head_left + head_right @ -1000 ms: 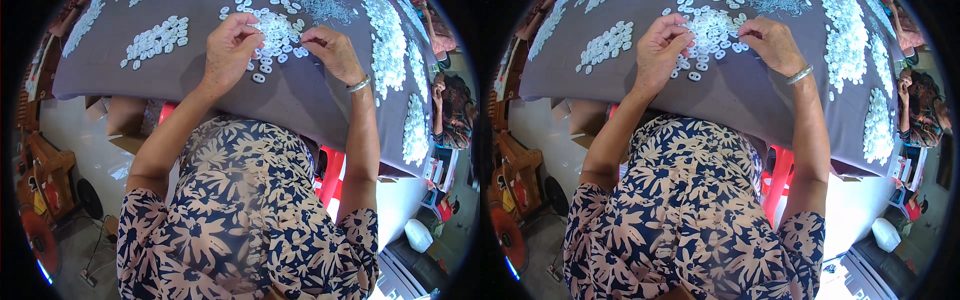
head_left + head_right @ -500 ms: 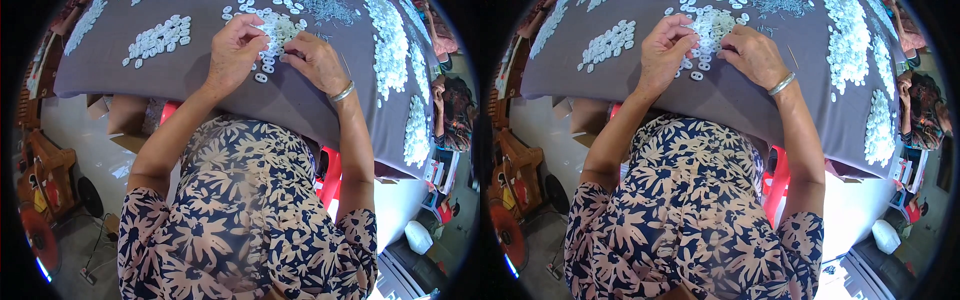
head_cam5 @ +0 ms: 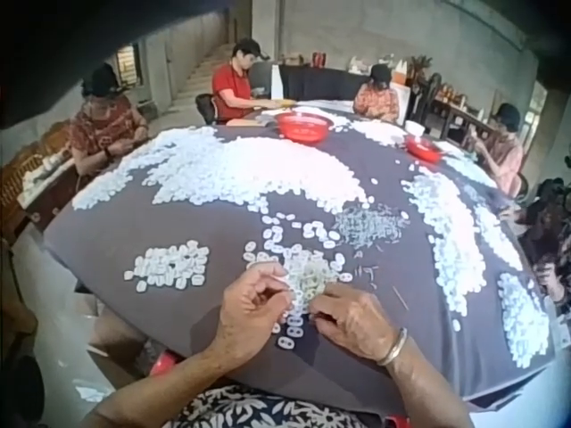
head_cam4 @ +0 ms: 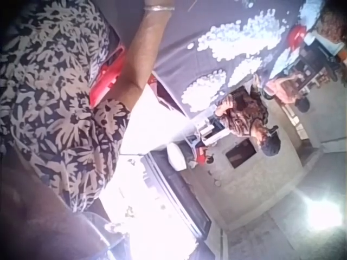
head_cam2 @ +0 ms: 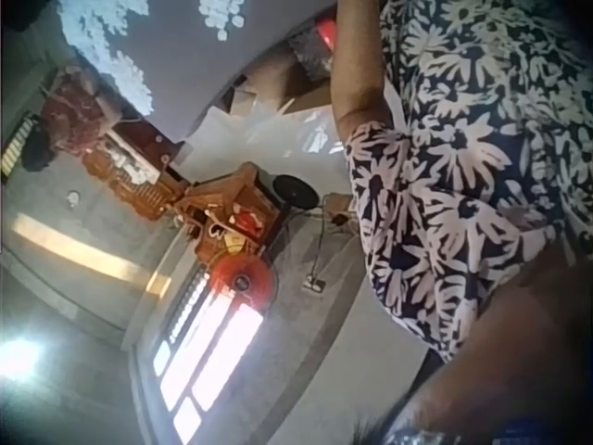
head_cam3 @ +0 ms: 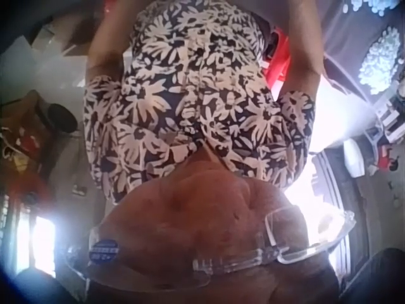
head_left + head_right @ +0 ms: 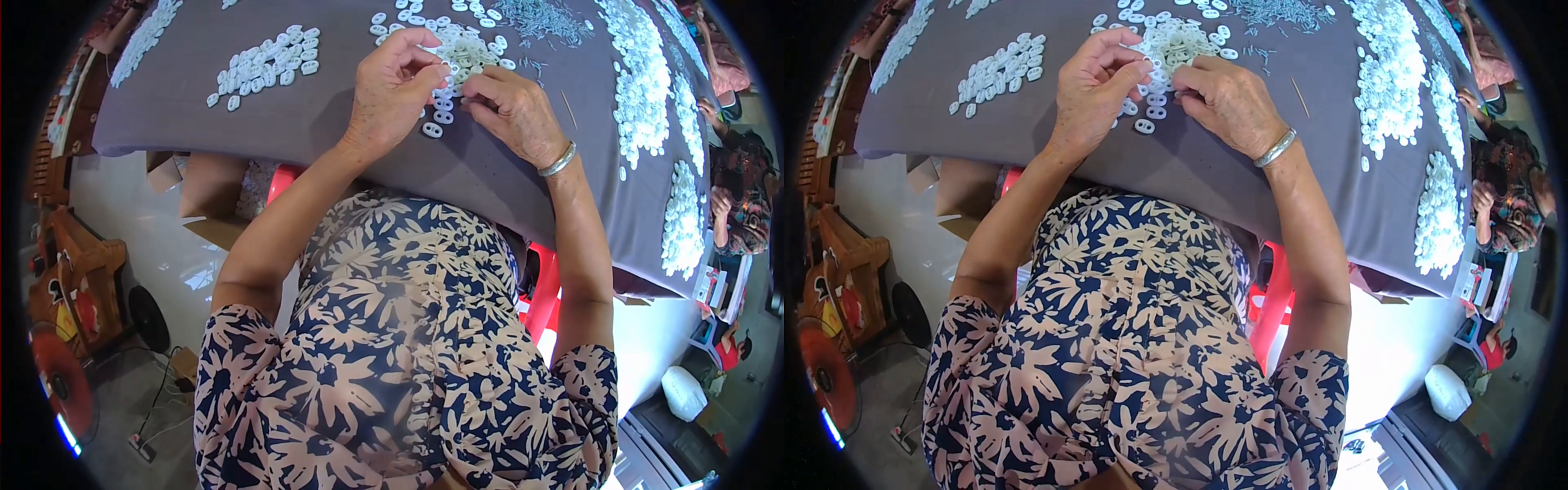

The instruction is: The person sorts and inspects small white plastic components by hand on a table.

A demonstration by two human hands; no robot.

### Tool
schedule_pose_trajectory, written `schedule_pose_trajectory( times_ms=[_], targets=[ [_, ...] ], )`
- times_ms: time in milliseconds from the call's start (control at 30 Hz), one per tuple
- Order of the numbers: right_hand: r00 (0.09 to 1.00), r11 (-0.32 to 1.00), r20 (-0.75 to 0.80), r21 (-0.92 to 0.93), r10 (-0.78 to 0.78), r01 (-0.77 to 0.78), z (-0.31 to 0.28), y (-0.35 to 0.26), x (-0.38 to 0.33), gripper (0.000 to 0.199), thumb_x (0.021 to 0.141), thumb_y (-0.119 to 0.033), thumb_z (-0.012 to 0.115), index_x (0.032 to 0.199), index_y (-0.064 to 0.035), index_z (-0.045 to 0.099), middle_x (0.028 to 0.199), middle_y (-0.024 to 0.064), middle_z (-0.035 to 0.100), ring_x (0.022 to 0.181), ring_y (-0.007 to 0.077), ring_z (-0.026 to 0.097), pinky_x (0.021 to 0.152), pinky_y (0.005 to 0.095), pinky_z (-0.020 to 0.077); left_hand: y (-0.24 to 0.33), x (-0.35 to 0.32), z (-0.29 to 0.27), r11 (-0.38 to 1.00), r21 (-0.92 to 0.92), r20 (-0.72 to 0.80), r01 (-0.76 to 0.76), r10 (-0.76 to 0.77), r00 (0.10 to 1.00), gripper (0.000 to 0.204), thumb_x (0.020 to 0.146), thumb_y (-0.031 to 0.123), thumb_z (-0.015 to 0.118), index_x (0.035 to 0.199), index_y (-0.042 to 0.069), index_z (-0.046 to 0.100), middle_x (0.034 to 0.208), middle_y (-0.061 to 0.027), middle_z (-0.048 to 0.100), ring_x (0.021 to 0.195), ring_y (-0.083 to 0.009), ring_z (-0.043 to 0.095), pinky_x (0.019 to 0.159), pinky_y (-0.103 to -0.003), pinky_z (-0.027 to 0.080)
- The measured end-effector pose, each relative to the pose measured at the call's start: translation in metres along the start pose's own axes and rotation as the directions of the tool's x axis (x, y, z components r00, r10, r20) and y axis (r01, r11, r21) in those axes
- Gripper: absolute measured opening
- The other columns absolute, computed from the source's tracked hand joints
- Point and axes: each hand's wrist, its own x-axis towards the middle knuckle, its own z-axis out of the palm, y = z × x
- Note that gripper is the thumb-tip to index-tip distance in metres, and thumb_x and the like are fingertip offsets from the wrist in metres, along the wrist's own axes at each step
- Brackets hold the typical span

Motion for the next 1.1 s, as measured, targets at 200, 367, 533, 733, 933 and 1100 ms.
schedule_pose_trajectory(
  times_ms=[200, 367, 533, 733, 933, 1100],
  targets=[
    [0.990, 0.989, 0.000, -0.051, -0.140, 0.140, -0.009, 0.000, -0.001, 0.017, 0.075, -0.007, 0.070, 0.087, -0.0055, 0.058, 0.074, 0.0075, 0.054, 0.066, 0.0258, 0.057, 0.059, 0.0330, 0.0467, 0.000, 0.000, -0.002, 1.000, 0.011, 0.027, 0.008, -0.008, 1.000, 0.029, 0.085, 0.001, 0.063, 0.113, 0.002, 0.055, 0.089, -0.0076, 0.064, 0.074, -0.0104, 0.062, 0.058, -0.021, 0.049],
    [0.989, 0.970, 0.129, 0.221, 0.071, -0.099, -0.013, -0.010, -0.001, 0.014, 0.077, -0.005, 0.070, 0.087, -0.0028, 0.061, 0.075, 0.0058, 0.057, 0.065, 0.0166, 0.056, 0.058, 0.0294, 0.0459, 0.002, -0.002, -0.002, 0.999, 0.022, 0.020, 0.028, -0.029, 0.999, 0.029, 0.085, 0.002, 0.064, 0.112, 0.001, 0.056, 0.089, -0.0077, 0.064, 0.073, -0.0101, 0.062, 0.057, -0.021, 0.048],
    [0.999, 0.965, 0.006, 0.259, 0.043, -0.044, -0.013, 0.003, -0.003, 0.012, 0.080, -0.004, 0.067, 0.091, -0.0020, 0.063, 0.074, 0.0049, 0.058, 0.069, 0.0145, 0.057, 0.062, 0.0272, 0.0457, 0.007, -0.001, -0.003, 0.999, 0.036, 0.018, 0.030, -0.030, 0.999, 0.028, 0.084, 0.002, 0.064, 0.112, 0.002, 0.056, 0.089, -0.0075, 0.064, 0.073, -0.0100, 0.062, 0.057, -0.021, 0.048],
    [0.995, 0.973, 0.078, 0.226, -0.061, 0.043, -0.012, 0.002, -0.003, 0.018, 0.081, -0.002, 0.064, 0.098, -0.0054, 0.063, 0.087, 0.0053, 0.058, 0.077, 0.0200, 0.059, 0.069, 0.0289, 0.0464, 0.002, 0.001, -0.004, 0.999, 0.038, -0.006, -0.011, 0.011, 1.000, 0.023, 0.084, 0.002, 0.063, 0.106, 0.003, 0.056, 0.085, -0.0069, 0.065, 0.072, -0.0095, 0.063, 0.055, -0.021, 0.049],
    [0.984, 0.988, 0.162, 0.143, -0.080, 0.057, -0.011, 0.001, -0.002, 0.019, 0.079, -0.001, 0.064, 0.097, -0.0056, 0.061, 0.088, 0.0051, 0.056, 0.075, 0.0204, 0.058, 0.067, 0.0298, 0.0465, 0.003, 0.002, -0.003, 0.999, 0.033, -0.004, -0.013, 0.013, 1.000, 0.024, 0.083, 0.002, 0.064, 0.105, 0.003, 0.056, 0.085, -0.0074, 0.065, 0.072, -0.0095, 0.063, 0.054, -0.020, 0.049],
    [0.984, 0.976, 0.174, 0.216, -0.037, -0.002, -0.013, -0.002, -0.001, 0.018, 0.077, 0.002, 0.064, 0.094, -0.0039, 0.059, 0.080, 0.0059, 0.056, 0.068, 0.0173, 0.057, 0.062, 0.0292, 0.0467, 0.001, 0.003, -0.003, 0.999, 0.025, -0.001, -0.032, 0.032, 0.999, 0.024, 0.083, 0.002, 0.064, 0.105, 0.003, 0.056, 0.085, -0.0075, 0.064, 0.071, -0.0092, 0.062, 0.054, -0.021, 0.049]
  ],
)
